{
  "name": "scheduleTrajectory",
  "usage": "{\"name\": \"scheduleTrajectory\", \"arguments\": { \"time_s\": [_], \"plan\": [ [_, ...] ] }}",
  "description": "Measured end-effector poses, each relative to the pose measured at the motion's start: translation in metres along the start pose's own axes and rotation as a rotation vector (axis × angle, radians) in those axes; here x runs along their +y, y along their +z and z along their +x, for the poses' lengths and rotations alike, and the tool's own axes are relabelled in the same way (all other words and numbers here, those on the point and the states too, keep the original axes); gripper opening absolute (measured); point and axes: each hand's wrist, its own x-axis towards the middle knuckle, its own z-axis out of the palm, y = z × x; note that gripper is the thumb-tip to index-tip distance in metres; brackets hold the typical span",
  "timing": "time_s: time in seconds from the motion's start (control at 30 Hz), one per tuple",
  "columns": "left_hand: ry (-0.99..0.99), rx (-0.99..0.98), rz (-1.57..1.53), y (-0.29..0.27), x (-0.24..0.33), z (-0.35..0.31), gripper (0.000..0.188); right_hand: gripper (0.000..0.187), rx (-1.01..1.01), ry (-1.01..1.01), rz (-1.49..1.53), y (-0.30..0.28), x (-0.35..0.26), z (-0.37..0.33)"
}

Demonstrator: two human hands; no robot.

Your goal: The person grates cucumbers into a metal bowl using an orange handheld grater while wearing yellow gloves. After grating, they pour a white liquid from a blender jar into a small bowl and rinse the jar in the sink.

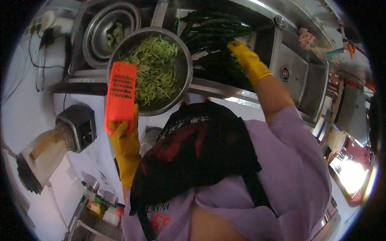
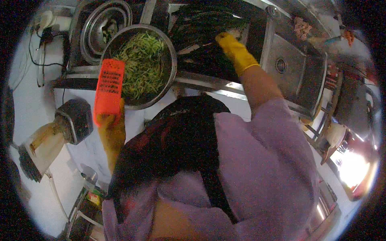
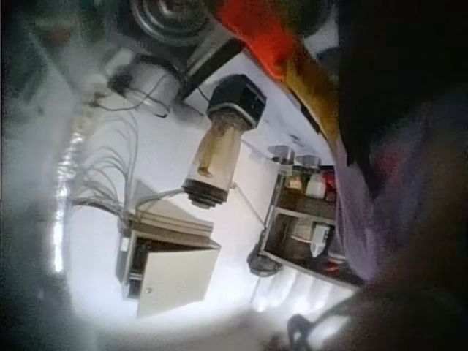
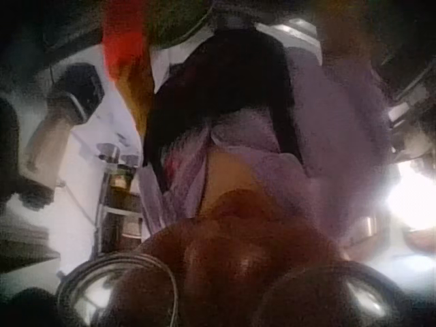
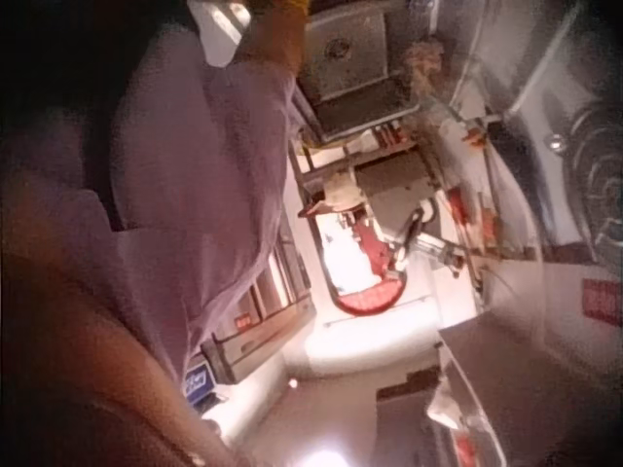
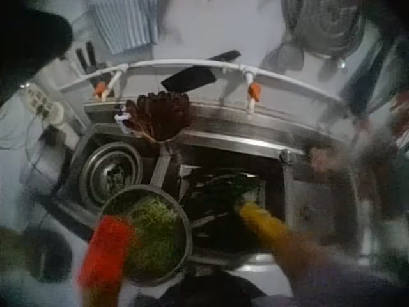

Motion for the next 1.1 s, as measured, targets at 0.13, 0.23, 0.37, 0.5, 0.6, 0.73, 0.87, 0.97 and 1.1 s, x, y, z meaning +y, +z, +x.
{"name": "scheduleTrajectory", "arguments": {
  "time_s": [0.13, 0.23, 0.37, 0.5, 0.6, 0.73, 0.87, 0.97, 1.1],
  "plan": [
    [0.085, 0.144, 0.462, -0.004, -0.006, 0.000, 0.033, 0.037, 0.245, -0.276, -0.421, 0.043, -0.006, 0.016],
    [0.106, 0.150, 0.645, -0.002, -0.004, -0.004, 0.036, 0.034, 0.164, -0.308, -0.503, 0.056, -0.021, 0.040],
    [0.207, 0.092, 0.996, -0.011, -0.012, -0.007, 0.040, 0.028, 0.011, -0.233, -0.704, 0.058, -0.043, 0.064],
    [0.032, 0.226, 0.319, 0.009, -0.018, -0.014, 0.034, 0.026, 0.034, -0.170, -0.605, 0.053, -0.026, 0.078],
    [0.005, 0.223, 0.336, 0.012, -0.006, -0.016, 0.045, 0.035, 0.095, -0.175, -0.532, 0.024, -0.007, 0.047],
    [0.025, 0.156, 0.281, 0.001, -0.001, -0.016, 0.050, 0.041, 0.457, -0.647, -0.335, -0.059, -0.009, -0.014],
    [0.112, 0.049, 0.063, 0.001, -0.003, -0.015, 0.036, 0.057, 0.803, -0.877, -0.346, -0.160, -0.097, -0.106],
    [0.073, -0.071, 0.011, -0.016, 0.000, -0.005, 0.046, 0.053, 0.557, -0.506, 1.140, -0.152, -0.106, -0.147],
    [0.073, -0.096, 0.020, 0.008, 0.010, -0.019, 0.054, 0.041, -0.193, -0.102, 2.018, -0.090, -0.099, -0.128]
  ]
}}
